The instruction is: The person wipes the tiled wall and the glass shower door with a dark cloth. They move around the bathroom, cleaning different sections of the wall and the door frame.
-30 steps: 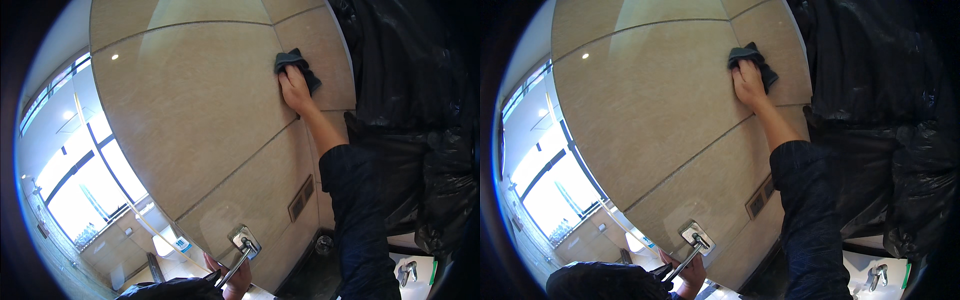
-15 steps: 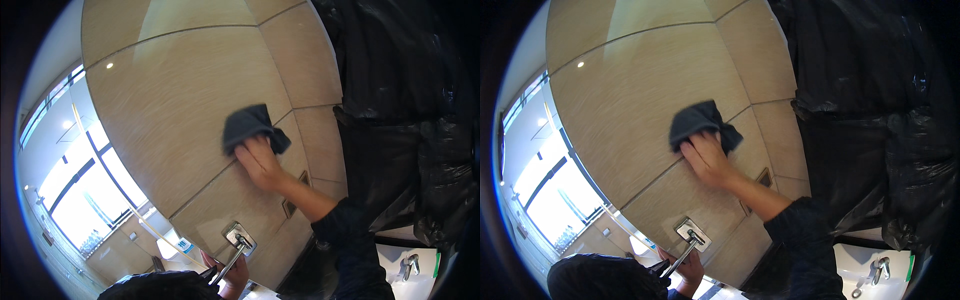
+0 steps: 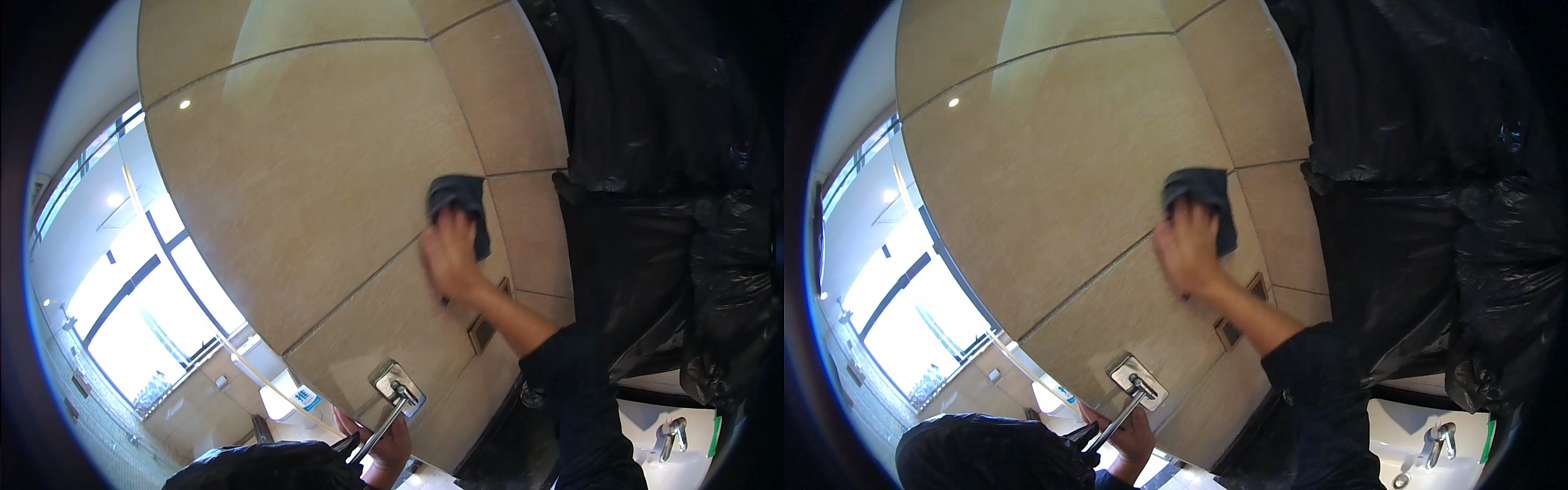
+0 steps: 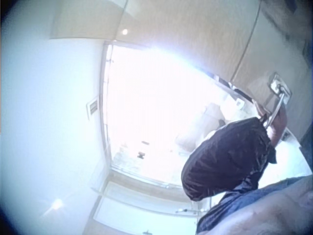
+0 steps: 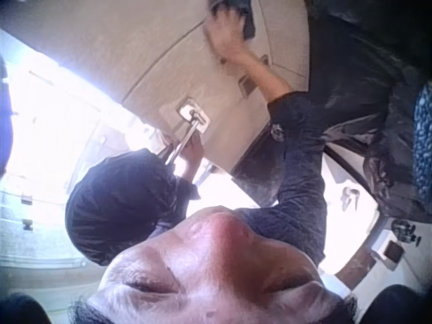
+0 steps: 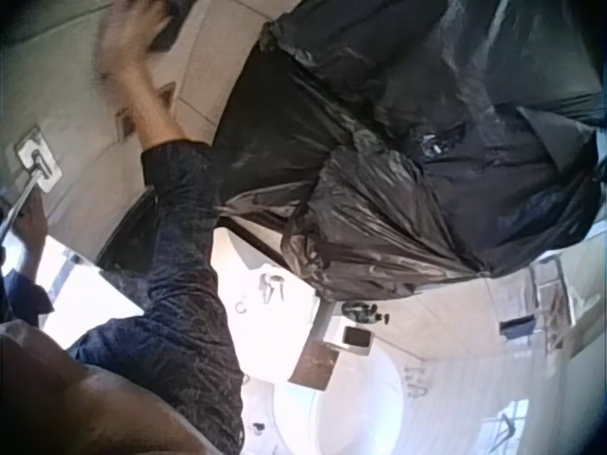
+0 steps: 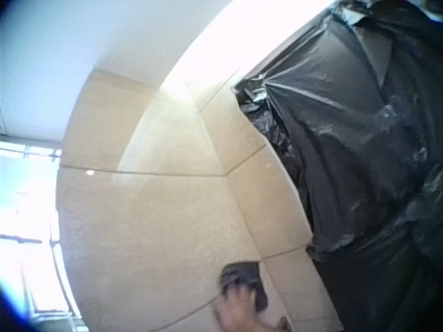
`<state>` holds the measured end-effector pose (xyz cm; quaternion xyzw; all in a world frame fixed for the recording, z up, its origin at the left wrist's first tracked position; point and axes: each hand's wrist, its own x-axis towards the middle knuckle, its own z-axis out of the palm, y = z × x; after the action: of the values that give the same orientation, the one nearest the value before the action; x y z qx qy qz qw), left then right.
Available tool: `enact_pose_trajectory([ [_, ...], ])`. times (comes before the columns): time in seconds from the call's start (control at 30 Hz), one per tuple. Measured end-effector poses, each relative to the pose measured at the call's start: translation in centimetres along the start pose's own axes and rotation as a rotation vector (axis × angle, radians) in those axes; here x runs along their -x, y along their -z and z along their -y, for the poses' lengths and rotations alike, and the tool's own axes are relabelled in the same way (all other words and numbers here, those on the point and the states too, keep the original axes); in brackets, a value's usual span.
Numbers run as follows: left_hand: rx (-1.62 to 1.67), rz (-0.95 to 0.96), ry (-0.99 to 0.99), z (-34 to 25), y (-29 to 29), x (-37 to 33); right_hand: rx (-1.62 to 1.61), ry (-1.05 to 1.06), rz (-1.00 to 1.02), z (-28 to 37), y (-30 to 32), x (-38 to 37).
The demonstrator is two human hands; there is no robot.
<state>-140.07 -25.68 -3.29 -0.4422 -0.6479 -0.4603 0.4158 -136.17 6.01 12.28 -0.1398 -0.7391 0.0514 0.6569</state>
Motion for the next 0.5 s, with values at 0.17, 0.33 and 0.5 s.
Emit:
enact_pose_trajectory([
  [0.17,0.1,-0.01,0.053,0.8,0.4,0.8,-0.434,0.155,-0.046,8.9,3.5,-4.1],
  [0.33,0.066,-0.042,0.074,0.8,0.0,0.7,-0.252,-0.061,-0.097,4.9,3.0,-11.8],
  [0.5,0.069,-0.037,0.051,0.8,0.0,0.6,-0.25,-0.177,-0.132,1.3,1.9,-8.6],
])
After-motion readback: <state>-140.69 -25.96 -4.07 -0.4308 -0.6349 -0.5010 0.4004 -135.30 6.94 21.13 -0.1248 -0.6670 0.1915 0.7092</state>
